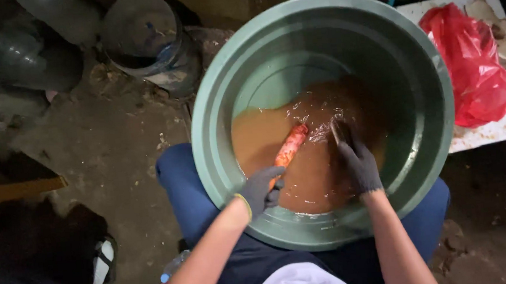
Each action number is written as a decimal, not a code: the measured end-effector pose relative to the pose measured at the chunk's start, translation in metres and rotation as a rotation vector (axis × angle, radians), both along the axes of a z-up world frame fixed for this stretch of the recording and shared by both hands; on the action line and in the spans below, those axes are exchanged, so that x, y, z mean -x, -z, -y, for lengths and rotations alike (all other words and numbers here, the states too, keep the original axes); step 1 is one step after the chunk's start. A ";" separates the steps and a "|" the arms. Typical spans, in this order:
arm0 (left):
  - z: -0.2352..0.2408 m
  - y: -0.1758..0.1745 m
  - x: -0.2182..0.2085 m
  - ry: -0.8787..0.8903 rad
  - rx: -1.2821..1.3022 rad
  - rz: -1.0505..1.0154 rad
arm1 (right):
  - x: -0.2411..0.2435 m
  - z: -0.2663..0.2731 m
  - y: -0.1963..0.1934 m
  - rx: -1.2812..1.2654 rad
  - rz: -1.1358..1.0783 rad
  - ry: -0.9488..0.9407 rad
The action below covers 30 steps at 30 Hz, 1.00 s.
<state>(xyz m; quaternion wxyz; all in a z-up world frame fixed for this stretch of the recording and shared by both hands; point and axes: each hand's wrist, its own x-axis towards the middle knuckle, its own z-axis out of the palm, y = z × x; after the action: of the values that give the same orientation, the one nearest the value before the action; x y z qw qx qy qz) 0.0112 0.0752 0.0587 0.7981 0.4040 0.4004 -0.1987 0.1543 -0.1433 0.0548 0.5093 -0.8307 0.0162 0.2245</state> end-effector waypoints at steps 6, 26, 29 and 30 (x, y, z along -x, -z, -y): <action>-0.054 0.001 -0.047 0.094 -0.198 0.131 | 0.018 0.012 0.068 -0.033 -0.096 0.173; -0.033 -0.040 -0.058 -0.344 0.374 0.079 | 0.008 -0.023 -0.016 0.205 0.011 0.005; -0.038 -0.045 -0.063 -0.359 0.515 0.205 | 0.007 -0.032 -0.027 0.161 0.003 0.070; -0.036 -0.037 -0.063 -0.391 0.584 0.273 | 0.009 -0.036 -0.036 0.146 0.032 0.108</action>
<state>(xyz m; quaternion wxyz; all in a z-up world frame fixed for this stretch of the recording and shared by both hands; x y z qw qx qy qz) 0.0746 0.1113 0.0960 0.9485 0.0980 0.2864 -0.0930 0.1450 -0.1072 0.0912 0.4587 -0.8671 0.0692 0.1817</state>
